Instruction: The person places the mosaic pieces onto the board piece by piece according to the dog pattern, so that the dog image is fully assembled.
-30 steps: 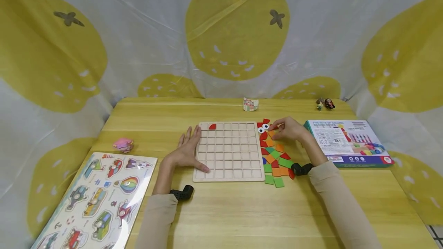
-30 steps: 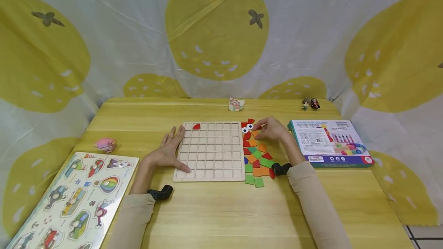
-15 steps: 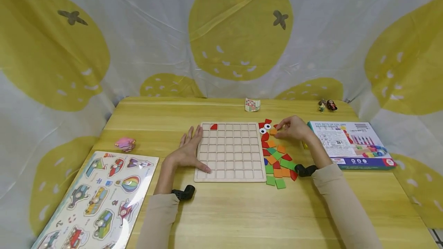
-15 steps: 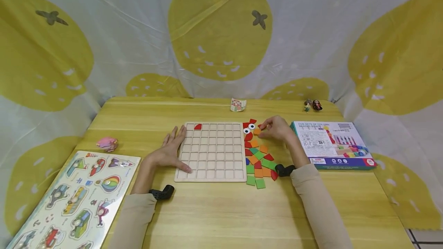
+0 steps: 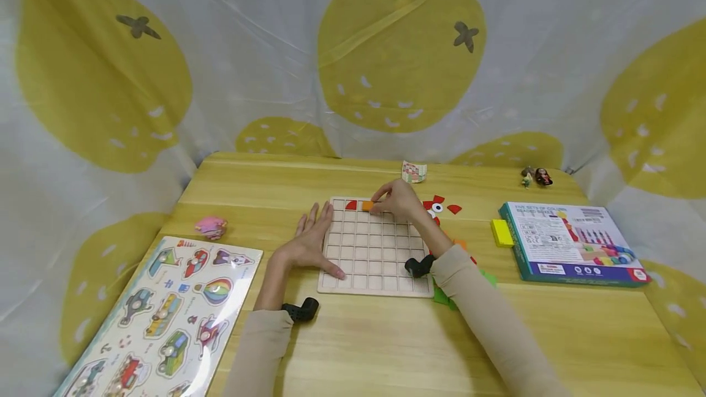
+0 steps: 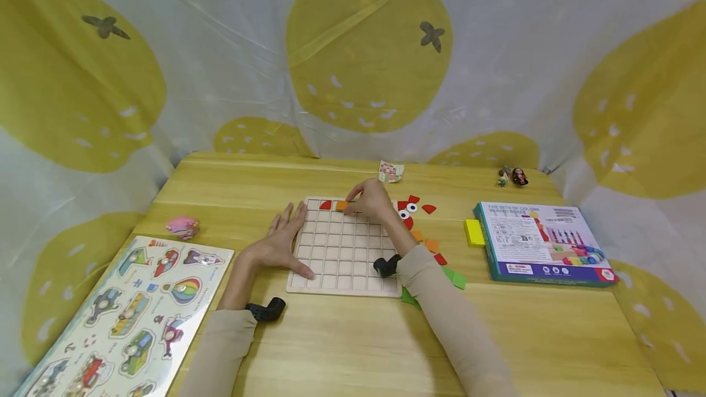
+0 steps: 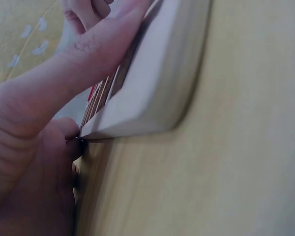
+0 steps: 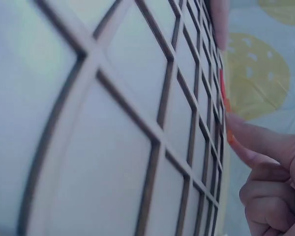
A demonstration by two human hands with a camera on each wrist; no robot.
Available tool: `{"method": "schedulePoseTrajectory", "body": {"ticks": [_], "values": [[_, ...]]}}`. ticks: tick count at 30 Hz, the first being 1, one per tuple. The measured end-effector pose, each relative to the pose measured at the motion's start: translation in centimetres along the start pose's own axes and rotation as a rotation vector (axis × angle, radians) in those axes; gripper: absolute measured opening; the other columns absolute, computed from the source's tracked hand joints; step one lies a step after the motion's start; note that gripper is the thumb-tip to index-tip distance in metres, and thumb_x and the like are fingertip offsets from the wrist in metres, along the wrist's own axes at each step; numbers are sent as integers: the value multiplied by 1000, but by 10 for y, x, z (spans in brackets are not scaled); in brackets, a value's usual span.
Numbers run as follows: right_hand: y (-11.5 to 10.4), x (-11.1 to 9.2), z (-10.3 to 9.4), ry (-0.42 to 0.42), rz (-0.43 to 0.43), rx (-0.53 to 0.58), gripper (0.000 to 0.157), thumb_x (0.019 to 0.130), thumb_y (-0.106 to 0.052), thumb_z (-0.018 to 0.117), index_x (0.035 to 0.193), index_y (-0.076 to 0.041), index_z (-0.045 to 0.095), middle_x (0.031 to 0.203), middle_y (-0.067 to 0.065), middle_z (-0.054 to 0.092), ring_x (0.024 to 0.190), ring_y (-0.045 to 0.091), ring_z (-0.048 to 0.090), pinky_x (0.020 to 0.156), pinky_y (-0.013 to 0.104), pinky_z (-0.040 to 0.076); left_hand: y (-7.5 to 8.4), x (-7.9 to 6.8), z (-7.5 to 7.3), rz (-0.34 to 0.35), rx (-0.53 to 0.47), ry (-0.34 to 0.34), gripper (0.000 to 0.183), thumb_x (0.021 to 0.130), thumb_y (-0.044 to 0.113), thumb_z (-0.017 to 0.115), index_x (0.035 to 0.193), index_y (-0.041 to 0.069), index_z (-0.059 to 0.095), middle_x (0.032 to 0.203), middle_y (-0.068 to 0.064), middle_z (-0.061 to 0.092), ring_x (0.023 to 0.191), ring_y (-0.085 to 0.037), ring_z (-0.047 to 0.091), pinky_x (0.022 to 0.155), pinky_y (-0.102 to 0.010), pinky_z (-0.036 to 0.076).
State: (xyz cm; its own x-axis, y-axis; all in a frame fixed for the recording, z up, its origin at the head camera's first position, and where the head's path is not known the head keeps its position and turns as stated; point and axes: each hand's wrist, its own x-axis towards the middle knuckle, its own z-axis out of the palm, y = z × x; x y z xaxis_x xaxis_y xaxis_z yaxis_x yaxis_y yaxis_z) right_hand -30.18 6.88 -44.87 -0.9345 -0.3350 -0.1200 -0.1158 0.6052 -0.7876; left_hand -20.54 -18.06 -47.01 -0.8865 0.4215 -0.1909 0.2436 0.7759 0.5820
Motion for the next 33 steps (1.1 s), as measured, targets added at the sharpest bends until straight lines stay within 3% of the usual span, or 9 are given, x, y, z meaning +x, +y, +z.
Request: {"method": "schedulePoseTrajectory", "body": {"ticks": [7,15,18,22,27,33], "values": [[3,4,10,64,33,34,23,69,-14,87,89,-9,78,61,2,59,51,11,41,46,22,34,2,3,2,8,-5,-15,153,48,60,89,155,9,-9,163,-9,-13,150,-32,-20,121,-55,-12],[3,1,9,9,20,64,25,74,-17,84,98,-12,78,54,3,57,46,9,34,44,22,30,2,7,3,23,3,-27,153,49,61,88,155,9,-9,163,-9,-13,150,-31,-20,121,-55,-12],[8,-7,-7,12,24,69,30,78,-18,81,107,-12,76,49,-1,48,45,10,33,44,22,30,2,8,3,34,-2,-25,152,49,60,88,155,9,-9,163,-10,-12,150,-32,-20,121,-55,-12],[26,-27,-46,73,44,71,34,83,-18,76,116,-10,71,49,-5,34,46,13,29,44,24,27,-1,6,0,26,1,-19,153,49,61,88,155,9,-8,163,-9,-13,149,-31,-20,121,-54,-12],[61,-52,-88,133,133,41,36,84,-14,74,119,-6,69,48,-4,37,44,14,29,45,26,26,-9,1,-5,5,29,-4,152,49,62,87,155,8,-8,163,-9,-13,150,-31,-20,121,-55,-11],[93,-52,-99,89,190,-19,34,82,-16,76,114,-7,72,52,-5,46,50,13,34,49,25,29,-16,-1,-10,-2,18,-3,151,51,60,88,155,7,-8,163,-10,-13,149,-33,-20,121,-56,-11]]}}
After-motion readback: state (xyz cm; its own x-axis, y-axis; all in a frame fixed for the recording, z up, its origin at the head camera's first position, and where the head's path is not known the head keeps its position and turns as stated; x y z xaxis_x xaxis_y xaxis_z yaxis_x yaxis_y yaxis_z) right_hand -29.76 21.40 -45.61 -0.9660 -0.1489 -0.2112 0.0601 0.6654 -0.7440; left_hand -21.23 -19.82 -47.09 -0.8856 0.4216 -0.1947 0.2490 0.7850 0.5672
